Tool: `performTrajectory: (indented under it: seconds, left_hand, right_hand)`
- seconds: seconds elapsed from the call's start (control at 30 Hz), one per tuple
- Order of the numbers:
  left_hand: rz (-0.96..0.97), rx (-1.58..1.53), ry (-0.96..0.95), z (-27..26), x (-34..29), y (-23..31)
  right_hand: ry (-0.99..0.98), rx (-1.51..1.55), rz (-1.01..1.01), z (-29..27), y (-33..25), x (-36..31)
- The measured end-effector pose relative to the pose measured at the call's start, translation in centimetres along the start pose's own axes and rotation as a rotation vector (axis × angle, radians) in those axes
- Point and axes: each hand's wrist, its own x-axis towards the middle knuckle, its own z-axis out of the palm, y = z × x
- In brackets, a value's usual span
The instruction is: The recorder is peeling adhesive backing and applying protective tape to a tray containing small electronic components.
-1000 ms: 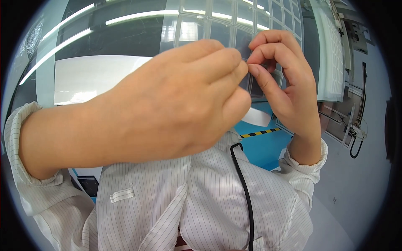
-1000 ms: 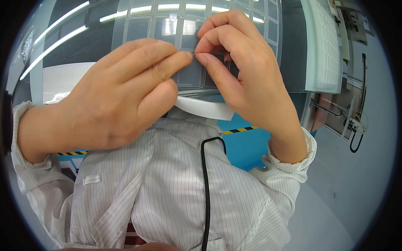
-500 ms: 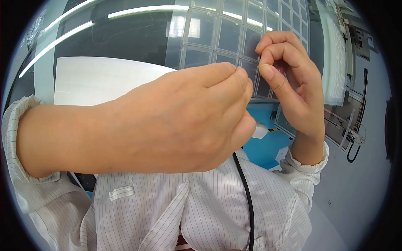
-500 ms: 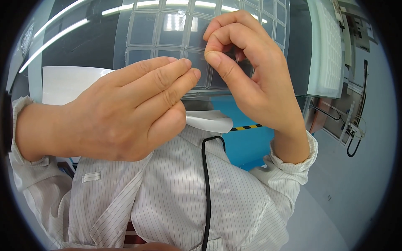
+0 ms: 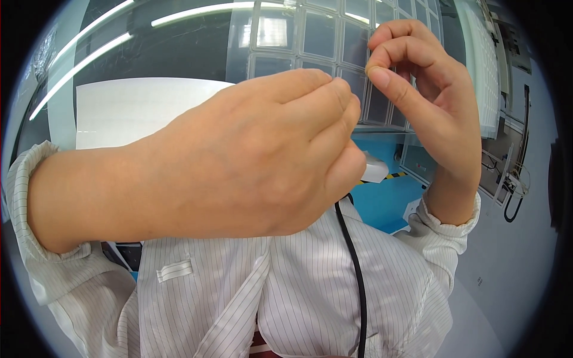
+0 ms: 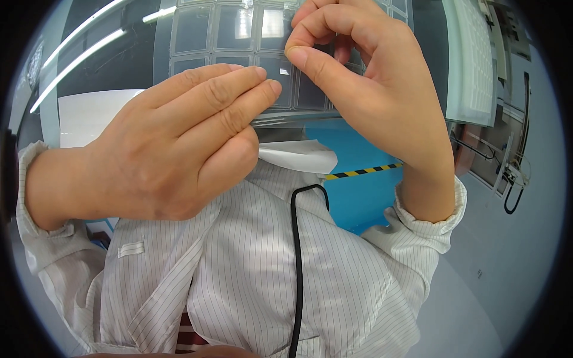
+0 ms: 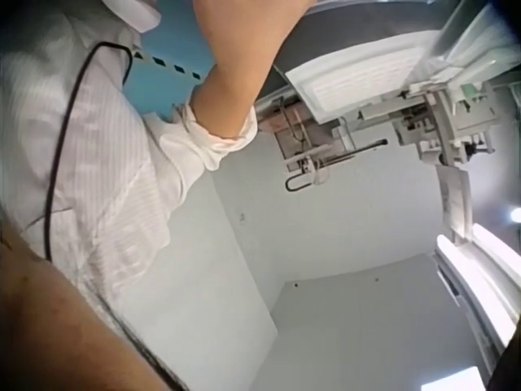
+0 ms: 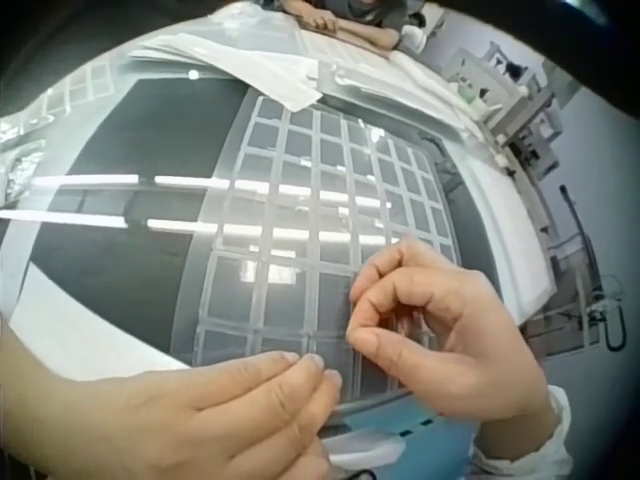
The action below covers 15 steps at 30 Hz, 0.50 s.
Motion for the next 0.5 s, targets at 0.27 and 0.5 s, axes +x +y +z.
performTrajectory:
  seconds: [0.27, 0.5]
  left_hand:
    - [-0.008, 0.023, -0.006, 0.3, 0.6, 0.3]
    - [-0.009, 0.028, -0.021, 0.4, 0.8, 0.4]
  right_hand:
    - [0.011, -0.019, -0.027, -0.2, 0.9, -0.4]
    - [0.027, -0.015, -0.037, -0.2, 1.3, -0.5]
